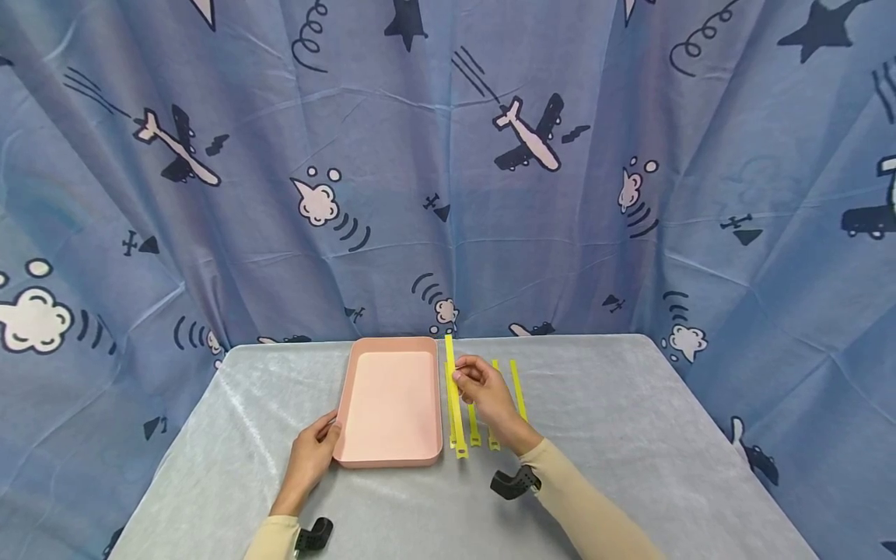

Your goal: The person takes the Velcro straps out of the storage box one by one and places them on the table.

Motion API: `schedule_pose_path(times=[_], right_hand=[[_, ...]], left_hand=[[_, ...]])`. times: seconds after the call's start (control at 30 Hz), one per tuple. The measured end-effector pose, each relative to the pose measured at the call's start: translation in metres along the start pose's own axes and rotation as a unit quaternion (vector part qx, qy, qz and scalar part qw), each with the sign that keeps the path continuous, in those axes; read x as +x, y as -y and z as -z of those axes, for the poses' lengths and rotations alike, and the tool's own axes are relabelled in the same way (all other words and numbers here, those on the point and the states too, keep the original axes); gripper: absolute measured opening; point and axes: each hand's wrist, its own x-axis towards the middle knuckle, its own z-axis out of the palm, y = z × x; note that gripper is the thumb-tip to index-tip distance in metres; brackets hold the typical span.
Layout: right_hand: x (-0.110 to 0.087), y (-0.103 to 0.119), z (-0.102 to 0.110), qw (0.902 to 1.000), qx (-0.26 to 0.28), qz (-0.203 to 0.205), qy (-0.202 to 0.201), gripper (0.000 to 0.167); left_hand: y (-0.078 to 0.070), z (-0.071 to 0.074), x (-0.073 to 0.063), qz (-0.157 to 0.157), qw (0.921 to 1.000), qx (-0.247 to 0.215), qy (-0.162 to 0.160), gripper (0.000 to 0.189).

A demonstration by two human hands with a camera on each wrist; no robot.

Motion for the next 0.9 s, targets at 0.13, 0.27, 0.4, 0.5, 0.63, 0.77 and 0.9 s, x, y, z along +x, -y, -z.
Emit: schedule_pose_path(times=[0.13,0.27,0.4,0.5,0.63,0.77,0.9], right_hand=[[0.001,-0.003,0.009,0.9998,-0.001,-0.014,-0.012,0.02],[0.001,-0.005,0.02,0.9997,-0.006,-0.02,-0.013,0.021],[0.001,-0.005,0.031,0.9996,-0.01,-0.021,-0.014,0.023],[0.002,-0.005,0.039,0.9996,-0.007,-0.021,-0.02,0.024],[0.001,-0.006,0.049,0.9989,-0.016,-0.033,-0.029,0.025],[-0.001,-0.007,0.059,0.9977,-0.022,-0.051,-0.04,0.026],[0.001,-0.008,0.07,0.997,-0.022,-0.058,-0.045,0.027]], left_hand=[[0.0,0.001,0.001,0.0,1.0,0.001,-0.003,0.043],[0.001,0.002,0.001,-0.003,1.0,0.004,-0.005,0.042],[0.0,0.002,0.0,-0.004,1.0,0.006,-0.004,0.043],[0.0,0.001,0.001,-0.006,1.0,0.004,-0.004,0.043],[0.0,0.0,0.002,-0.008,0.9999,0.006,-0.003,0.043],[0.0,0.0,0.001,-0.007,0.9999,0.007,0.003,0.043],[0.001,0.0,0.001,-0.005,0.9999,0.008,0.004,0.043]])
